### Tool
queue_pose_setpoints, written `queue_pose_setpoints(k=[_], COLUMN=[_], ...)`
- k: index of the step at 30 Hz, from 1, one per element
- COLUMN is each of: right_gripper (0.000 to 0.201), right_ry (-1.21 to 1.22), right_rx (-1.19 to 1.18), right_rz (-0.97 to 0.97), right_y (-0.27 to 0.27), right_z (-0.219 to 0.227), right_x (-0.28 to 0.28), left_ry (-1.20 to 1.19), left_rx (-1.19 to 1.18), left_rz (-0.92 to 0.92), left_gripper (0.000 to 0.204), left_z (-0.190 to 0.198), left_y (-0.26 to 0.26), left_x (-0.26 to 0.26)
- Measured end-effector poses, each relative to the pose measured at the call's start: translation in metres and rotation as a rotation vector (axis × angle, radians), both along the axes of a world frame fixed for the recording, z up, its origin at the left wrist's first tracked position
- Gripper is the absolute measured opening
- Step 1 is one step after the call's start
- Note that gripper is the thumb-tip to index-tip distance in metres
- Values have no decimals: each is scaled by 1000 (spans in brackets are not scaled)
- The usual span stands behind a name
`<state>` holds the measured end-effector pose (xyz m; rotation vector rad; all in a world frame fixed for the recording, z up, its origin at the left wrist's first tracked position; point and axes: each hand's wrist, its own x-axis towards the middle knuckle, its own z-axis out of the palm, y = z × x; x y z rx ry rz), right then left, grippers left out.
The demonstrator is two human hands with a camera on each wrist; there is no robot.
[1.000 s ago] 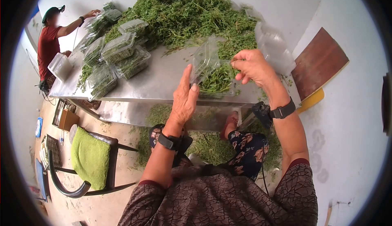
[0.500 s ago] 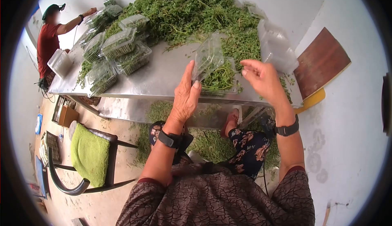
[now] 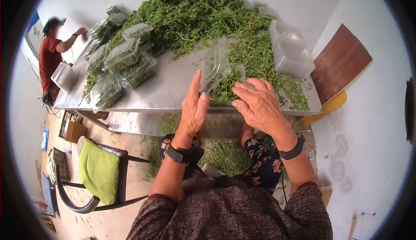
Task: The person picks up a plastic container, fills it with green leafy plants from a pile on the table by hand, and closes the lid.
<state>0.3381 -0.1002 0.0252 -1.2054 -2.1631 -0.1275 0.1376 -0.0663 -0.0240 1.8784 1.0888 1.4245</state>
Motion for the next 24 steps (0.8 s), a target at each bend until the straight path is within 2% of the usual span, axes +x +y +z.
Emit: queue_pose_setpoints(k=[7,9,13,15,18,24], right_gripper=[26,25,26,29,31,32], right_ry=[121,138,120,163,130,-2], right_rx=[57,68,-52,-132,-199,-296], right_rz=[30,14,-92,-161,-239,-346], right_y=[12,20,39,53,71,110], right_z=[15,19,29,30,39,50], right_x=[11,17,32,40,44,41], left_ry=[-1,26,7,11,-36,31], left_rx=[-13,58,115,-39,-49,85], left_rz=[5,6,6,-1,-17,9], left_gripper=[56,56,57,59,59,60], left_z=[-1,0,-6,-3,2,-2], left_y=[0,0,4,-1,-3,2], left_x=[-1,-1,-1,-2,0,-3])
